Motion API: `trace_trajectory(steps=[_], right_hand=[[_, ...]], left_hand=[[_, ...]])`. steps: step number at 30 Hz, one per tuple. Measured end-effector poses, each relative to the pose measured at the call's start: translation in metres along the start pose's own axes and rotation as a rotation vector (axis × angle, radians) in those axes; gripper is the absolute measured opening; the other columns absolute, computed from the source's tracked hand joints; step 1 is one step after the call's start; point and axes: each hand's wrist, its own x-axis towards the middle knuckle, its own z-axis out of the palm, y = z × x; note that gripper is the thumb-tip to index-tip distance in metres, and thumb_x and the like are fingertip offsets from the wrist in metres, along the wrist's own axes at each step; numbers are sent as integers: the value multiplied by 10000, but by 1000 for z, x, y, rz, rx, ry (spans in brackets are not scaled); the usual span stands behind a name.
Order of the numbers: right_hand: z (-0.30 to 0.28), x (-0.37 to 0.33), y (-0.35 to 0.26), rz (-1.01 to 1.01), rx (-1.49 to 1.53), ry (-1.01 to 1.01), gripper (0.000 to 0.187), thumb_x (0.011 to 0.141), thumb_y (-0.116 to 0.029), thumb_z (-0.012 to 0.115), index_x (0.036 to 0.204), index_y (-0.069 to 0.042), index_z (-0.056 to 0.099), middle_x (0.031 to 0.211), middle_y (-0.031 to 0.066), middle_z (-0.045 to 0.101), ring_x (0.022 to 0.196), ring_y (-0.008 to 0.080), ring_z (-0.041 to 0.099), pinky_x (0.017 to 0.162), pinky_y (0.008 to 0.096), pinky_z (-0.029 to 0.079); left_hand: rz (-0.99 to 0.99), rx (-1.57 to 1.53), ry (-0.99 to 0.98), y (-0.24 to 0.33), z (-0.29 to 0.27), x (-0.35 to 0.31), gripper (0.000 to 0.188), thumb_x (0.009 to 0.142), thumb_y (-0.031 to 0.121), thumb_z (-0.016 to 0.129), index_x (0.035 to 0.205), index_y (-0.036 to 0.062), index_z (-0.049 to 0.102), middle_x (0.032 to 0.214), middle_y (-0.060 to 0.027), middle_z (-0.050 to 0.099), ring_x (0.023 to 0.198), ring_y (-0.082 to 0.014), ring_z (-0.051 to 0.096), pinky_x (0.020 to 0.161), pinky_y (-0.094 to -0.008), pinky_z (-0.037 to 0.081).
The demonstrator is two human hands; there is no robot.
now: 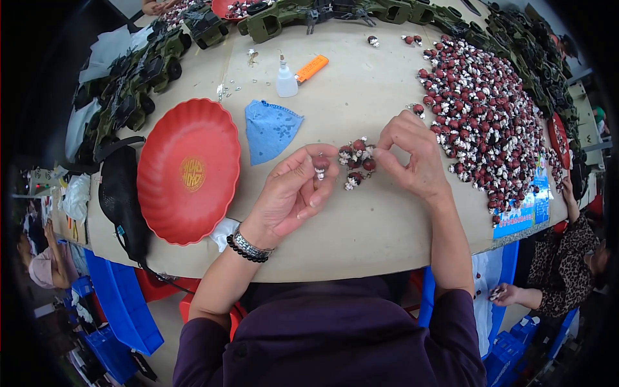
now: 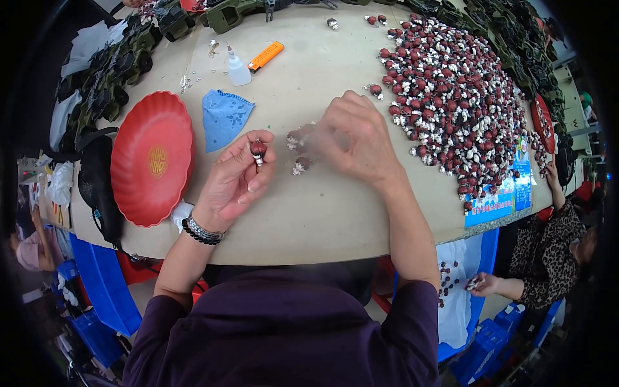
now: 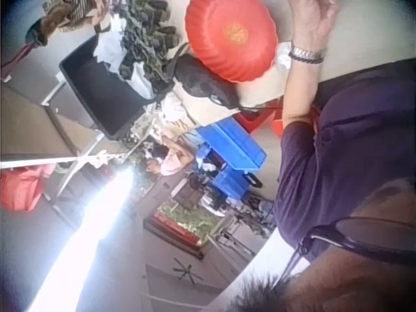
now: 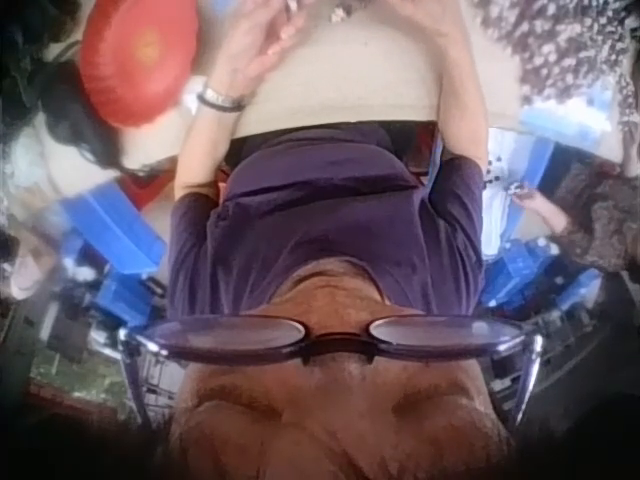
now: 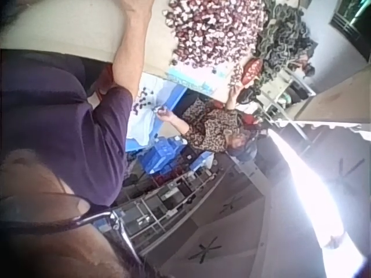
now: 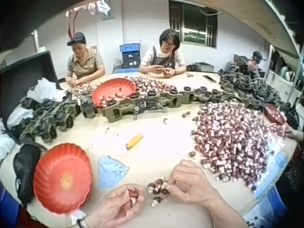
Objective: The person assembles small figurines by hand at a workbench.
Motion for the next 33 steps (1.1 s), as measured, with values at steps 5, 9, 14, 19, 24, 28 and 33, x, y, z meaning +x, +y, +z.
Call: trace_trajectory(steps=[5, 9, 14, 19, 24, 28, 33], right_hand=[[-5, 2, 4, 43, -86, -142, 160, 635, -10, 627, 792, -27, 604, 790, 70, 584, 794, 244, 558, 712, 345, 449], [1, 1, -1, 77, -26, -181, 232, 621, 42, 587, 843, -23, 606, 851, 79, 590, 852, 264, 578, 752, 360, 468], [10, -2, 11, 120, 4, -229, 256, 667, 110, 586, 895, -5, 601, 914, 91, 592, 868, 272, 589, 742, 347, 483], [5, 1, 2, 247, 15, -253, 220, 723, 73, 586, 921, -19, 603, 923, 92, 593, 843, 252, 589, 727, 351, 480], [2, 4, 0, 334, 44, -133, 247, 766, 49, 559, 990, -30, 627, 918, 89, 573, 792, 219, 575, 705, 324, 469], [7, 3, 0, 208, 211, -18, 333, 763, 47, 577, 1081, -23, 644, 901, 48, 551, 762, 148, 545, 668, 261, 440], [29, -1, -11, 247, 557, -20, 327, 729, 5, 679, 1053, -31, 662, 881, 49, 579, 762, 124, 572, 687, 254, 469]], left_hand=[[-8, -35, -25, 0, -5, 1, 278, 980, 177, 528, 1206, 15, 507, 1047, -119, 606, 628, -136, 499, 380, -191, 373], [105, 1, 26, 5, -5, 3, 318, 1012, 240, 412, 1200, 1, 507, 1044, -96, 598, 678, -149, 531, 434, -219, 390], [216, 44, 126, 9, -6, 5, 339, 997, 304, 417, 969, 11, 587, 869, -66, 573, 706, -163, 526, 439, -227, 367], [212, 79, 165, 9, -9, 1, 329, 989, 324, 486, 930, 16, 585, 785, -45, 542, 682, -144, 502, 398, -205, 319], [224, 165, 270, 9, -3, -1, 275, 978, 286, 540, 1009, 18, 594, 782, -24, 542, 641, -105, 476, 383, -188, 294], [225, 419, 338, 7, 9, 1, 222, 944, 201, 605, 1061, 12, 620, 764, 15, 550, 588, -38, 453, 419, -176, 279], [220, 580, 329, 1, 10, -1, 213, 913, 142, 637, 1077, 7, 632, 747, 40, 575, 576, -8, 428, 464, -169, 275]])
